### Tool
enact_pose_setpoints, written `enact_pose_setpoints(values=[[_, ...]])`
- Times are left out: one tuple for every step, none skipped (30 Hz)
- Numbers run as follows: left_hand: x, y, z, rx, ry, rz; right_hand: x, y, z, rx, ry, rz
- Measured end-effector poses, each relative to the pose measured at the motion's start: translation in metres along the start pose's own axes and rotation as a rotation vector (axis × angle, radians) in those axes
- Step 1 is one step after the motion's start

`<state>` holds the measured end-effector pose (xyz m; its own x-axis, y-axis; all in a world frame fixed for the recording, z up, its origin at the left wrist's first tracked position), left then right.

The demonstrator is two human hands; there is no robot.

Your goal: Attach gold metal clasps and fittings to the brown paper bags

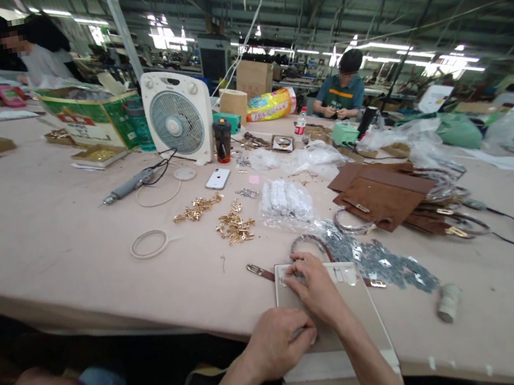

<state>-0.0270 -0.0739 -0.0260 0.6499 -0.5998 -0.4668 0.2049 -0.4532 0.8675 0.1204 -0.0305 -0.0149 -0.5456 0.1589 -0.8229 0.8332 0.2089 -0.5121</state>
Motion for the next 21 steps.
enact_pose_setpoints(values=[[0.0,0.0,0.0,0.001,0.0,-0.001,0.0,0.001,0.0,-0.007,0.003,0.013],[0.0,0.001,0.0,0.002,0.001,-0.004,0.001,0.001,0.001,-0.014,0.004,0.024],[0.0,0.001,0.0,0.002,0.0,-0.009,0.001,0.002,0.0,-0.016,0.003,0.032],[0.0,0.001,0.001,0.003,-0.004,-0.015,0.001,0.002,0.0,-0.013,0.004,0.037],[0.0,0.002,0.001,0.003,-0.012,-0.018,0.001,0.003,-0.001,-0.007,0.007,0.041],[0.0,0.002,0.001,0.002,-0.02,-0.015,0.0,0.003,-0.002,0.003,0.015,0.045],[0.0,0.003,0.001,-0.001,-0.025,-0.001,0.0,0.003,-0.003,0.013,0.025,0.051],[0.0,0.003,0.001,-0.004,-0.028,0.026,-0.001,0.002,-0.005,0.022,0.036,0.059],[-0.001,0.004,0.001,-0.006,-0.024,0.067,0.0,0.001,-0.006,0.029,0.046,0.069],[-0.002,0.005,0.001,-0.01,-0.011,0.121,0.0,0.0,-0.007,0.034,0.056,0.081],[-0.004,0.005,0.002,-0.017,0.01,0.184,0.0,-0.002,-0.007,0.038,0.071,0.093],[-0.007,0.005,0.003,-0.029,0.032,0.256,0.001,-0.003,-0.007,0.042,0.089,0.106],[-0.009,0.003,0.005,-0.052,0.056,0.336,0.001,-0.005,-0.007,0.047,0.112,0.118],[-0.013,0.002,0.008,-0.083,0.082,0.416,0.002,-0.007,-0.006,0.051,0.142,0.13],[-0.017,-0.001,0.012,-0.116,0.11,0.49,0.002,-0.008,-0.004,0.053,0.174,0.139],[-0.021,-0.003,0.017,-0.142,0.139,0.554,0.002,-0.009,-0.003,0.054,0.205,0.146],[-0.027,-0.005,0.023,-0.16,0.175,0.6,0.002,-0.01,-0.001,0.053,0.233,0.15],[-0.034,-0.007,0.03,-0.171,0.221,0.625,0.002,-0.011,0.001,0.055,0.256,0.151],[-0.041,-0.009,0.039,-0.182,0.28,0.623,0.002,-0.011,0.002,0.058,0.273,0.149],[-0.05,-0.012,0.049,-0.198,0.352,0.597,0.001,-0.011,0.004,0.063,0.282,0.146],[-0.06,-0.016,0.061,-0.224,0.437,0.548,0.001,-0.01,0.005,0.07,0.291,0.139]])
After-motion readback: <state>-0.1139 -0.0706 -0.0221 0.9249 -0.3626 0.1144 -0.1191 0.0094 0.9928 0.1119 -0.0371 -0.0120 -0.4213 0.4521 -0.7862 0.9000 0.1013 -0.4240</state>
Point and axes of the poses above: each hand's wrist, its own z-axis away from the middle knuckle, its own x-axis out of the palm, y = z × x, the point moved 4 cm from there along -z, towards the middle knuckle, and after that the axes turned 7 degrees about z, right-handed, at the moved point
